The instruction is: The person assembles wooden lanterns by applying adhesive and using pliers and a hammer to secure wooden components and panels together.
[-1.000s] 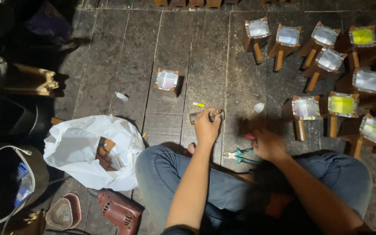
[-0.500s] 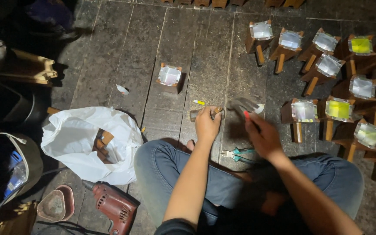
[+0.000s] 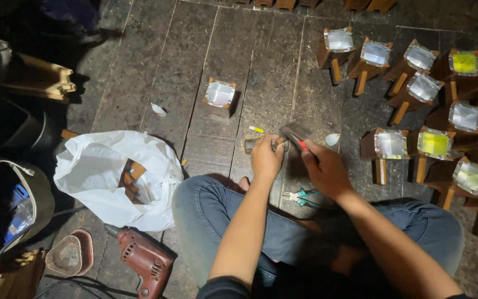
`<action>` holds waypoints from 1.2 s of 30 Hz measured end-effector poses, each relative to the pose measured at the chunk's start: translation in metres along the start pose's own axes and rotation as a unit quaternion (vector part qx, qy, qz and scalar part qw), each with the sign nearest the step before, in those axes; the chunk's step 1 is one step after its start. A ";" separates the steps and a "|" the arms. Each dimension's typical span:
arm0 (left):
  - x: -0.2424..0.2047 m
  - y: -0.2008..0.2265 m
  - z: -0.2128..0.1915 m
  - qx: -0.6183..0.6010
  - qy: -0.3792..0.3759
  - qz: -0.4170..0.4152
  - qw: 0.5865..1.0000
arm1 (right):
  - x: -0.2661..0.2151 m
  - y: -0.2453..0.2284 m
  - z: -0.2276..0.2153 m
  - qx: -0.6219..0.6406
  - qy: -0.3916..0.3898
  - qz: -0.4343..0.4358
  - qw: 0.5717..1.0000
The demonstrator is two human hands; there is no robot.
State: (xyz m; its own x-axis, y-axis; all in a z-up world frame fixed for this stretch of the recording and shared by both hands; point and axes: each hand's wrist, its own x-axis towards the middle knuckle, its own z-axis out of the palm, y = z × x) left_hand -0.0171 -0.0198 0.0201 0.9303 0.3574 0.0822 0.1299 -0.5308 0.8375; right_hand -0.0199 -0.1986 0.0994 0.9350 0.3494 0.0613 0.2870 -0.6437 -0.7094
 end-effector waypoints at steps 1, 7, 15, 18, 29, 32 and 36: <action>0.000 0.000 0.000 0.000 0.000 -0.001 1.000 | -0.001 0.001 0.001 0.000 -0.001 0.001 1.000; 0.000 0.001 0.000 0.004 0.000 0.010 1.000 | 0.000 -0.009 -0.003 -0.013 -0.011 -0.017 1.000; 0.000 0.002 0.008 -0.027 0.063 0.027 0.997 | -0.010 0.006 -0.007 0.104 0.057 0.086 0.989; 0.004 -0.003 0.001 -0.042 0.117 0.057 0.991 | -0.025 0.016 -0.009 0.160 0.068 0.118 0.978; 0.011 -0.002 -0.035 -0.009 0.062 0.057 0.996 | -0.044 0.090 0.006 0.314 0.122 0.239 0.911; 0.011 -0.015 -0.031 -0.012 0.057 0.031 0.998 | -0.039 0.110 0.014 0.321 0.137 0.242 0.905; 0.014 -0.023 -0.026 0.020 0.059 0.042 0.997 | -0.037 0.104 0.005 0.317 0.148 0.256 0.901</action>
State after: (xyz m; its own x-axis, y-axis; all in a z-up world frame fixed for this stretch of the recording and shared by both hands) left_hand -0.0156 0.0173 0.0158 0.8923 0.3970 0.2149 0.0698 -0.5918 0.8031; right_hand -0.0257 -0.2746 0.0199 0.9529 -0.1389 -0.2695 -0.2862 -0.1182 -0.9509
